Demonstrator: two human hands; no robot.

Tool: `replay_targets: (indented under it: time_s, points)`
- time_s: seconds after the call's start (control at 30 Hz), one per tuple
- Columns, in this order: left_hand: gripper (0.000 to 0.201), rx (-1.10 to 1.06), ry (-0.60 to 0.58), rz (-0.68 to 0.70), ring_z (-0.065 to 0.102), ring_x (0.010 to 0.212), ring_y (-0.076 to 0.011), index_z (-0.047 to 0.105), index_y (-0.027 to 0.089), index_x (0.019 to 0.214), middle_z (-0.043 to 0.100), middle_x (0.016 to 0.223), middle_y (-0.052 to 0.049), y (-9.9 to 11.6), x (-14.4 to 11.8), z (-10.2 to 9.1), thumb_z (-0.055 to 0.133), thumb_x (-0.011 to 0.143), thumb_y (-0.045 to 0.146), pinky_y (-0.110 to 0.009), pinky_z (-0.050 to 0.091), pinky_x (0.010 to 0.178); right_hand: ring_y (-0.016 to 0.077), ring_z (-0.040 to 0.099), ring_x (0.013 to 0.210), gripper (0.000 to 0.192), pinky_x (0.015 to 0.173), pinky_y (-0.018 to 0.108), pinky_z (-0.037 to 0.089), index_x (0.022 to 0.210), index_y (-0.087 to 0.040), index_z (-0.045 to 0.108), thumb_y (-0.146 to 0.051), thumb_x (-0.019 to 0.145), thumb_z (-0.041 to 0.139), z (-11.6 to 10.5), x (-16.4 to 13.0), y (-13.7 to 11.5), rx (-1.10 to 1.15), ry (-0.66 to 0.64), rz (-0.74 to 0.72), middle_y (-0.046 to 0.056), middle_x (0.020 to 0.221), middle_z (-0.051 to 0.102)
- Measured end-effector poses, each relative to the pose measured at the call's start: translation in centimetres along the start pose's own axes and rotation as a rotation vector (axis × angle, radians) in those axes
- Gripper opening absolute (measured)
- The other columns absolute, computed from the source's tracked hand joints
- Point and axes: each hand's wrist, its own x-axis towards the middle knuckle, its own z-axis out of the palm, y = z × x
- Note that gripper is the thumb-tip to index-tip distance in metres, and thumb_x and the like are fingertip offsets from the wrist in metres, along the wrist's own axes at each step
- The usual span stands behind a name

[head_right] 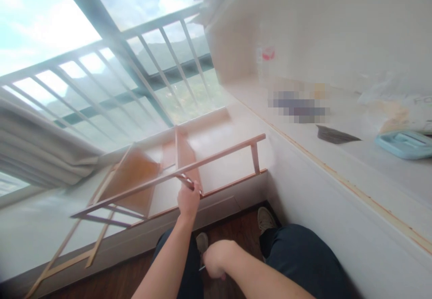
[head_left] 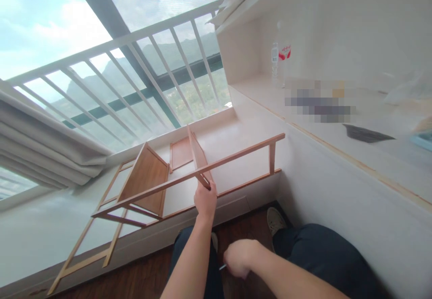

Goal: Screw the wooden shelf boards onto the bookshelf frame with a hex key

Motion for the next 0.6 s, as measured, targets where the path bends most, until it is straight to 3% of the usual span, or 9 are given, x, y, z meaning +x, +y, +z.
replay_targets:
  time_s: [0.23,0.37,0.47,0.53,0.6]
  points:
    - [0.022,-0.100,-0.016,0.142,0.068,0.088,-0.0235,0.061,0.022,0.098,0.071,0.096,-0.008,-1.7,-0.3,-0.2,0.050,0.094,0.040,-0.033,0.046,0.077,0.0353,0.074,0.099,0.037,0.078,0.038,0.061,0.107,-0.010,0.078,-0.009,0.070,0.074,-0.5,-0.6,0.0,0.031,-0.005,0.057,0.018,0.106,0.077]
    - [0.022,-0.120,-0.097,0.239,0.064,0.081,-0.0195,0.062,0.022,0.097,0.068,0.088,-0.005,-3.1,-0.9,-1.3,0.052,0.093,0.041,-0.031,0.047,0.077,0.0346,0.075,0.097,0.035,0.078,0.037,0.060,0.104,-0.010,0.078,-0.006,0.070,0.072,-1.0,-1.4,0.8,0.105,0.111,0.082,0.018,0.102,0.077]
    - [0.026,-0.074,-0.177,0.302,0.064,0.083,-0.0186,0.065,0.022,0.107,0.069,0.096,-0.005,-3.6,-1.9,-4.6,0.055,0.092,0.040,-0.029,0.048,0.074,0.0314,0.076,0.094,0.037,0.078,0.034,0.059,0.106,-0.011,0.078,-0.002,0.071,0.068,-1.1,-1.7,1.4,0.109,0.171,0.094,0.016,0.099,0.078]
    - [0.029,-0.062,-0.280,0.354,0.065,0.080,-0.0173,0.068,0.024,0.112,0.071,0.096,-0.004,-3.2,-2.6,-8.3,0.055,0.091,0.041,-0.028,0.048,0.073,0.0300,0.076,0.091,0.037,0.075,0.032,0.058,0.104,-0.012,0.078,-0.001,0.070,0.068,-1.0,-1.7,1.5,0.112,0.183,0.103,0.015,0.095,0.079]
    - [0.031,-0.044,-0.386,0.453,0.064,0.075,-0.0161,0.073,0.025,0.095,0.073,0.087,-0.002,-2.1,-2.9,-12.6,0.050,0.094,0.044,-0.027,0.046,0.070,0.0300,0.077,0.089,0.040,0.073,0.030,0.058,0.103,-0.013,0.079,0.000,0.066,0.074,-0.7,-1.7,1.4,0.114,0.164,0.107,0.014,0.094,0.079]
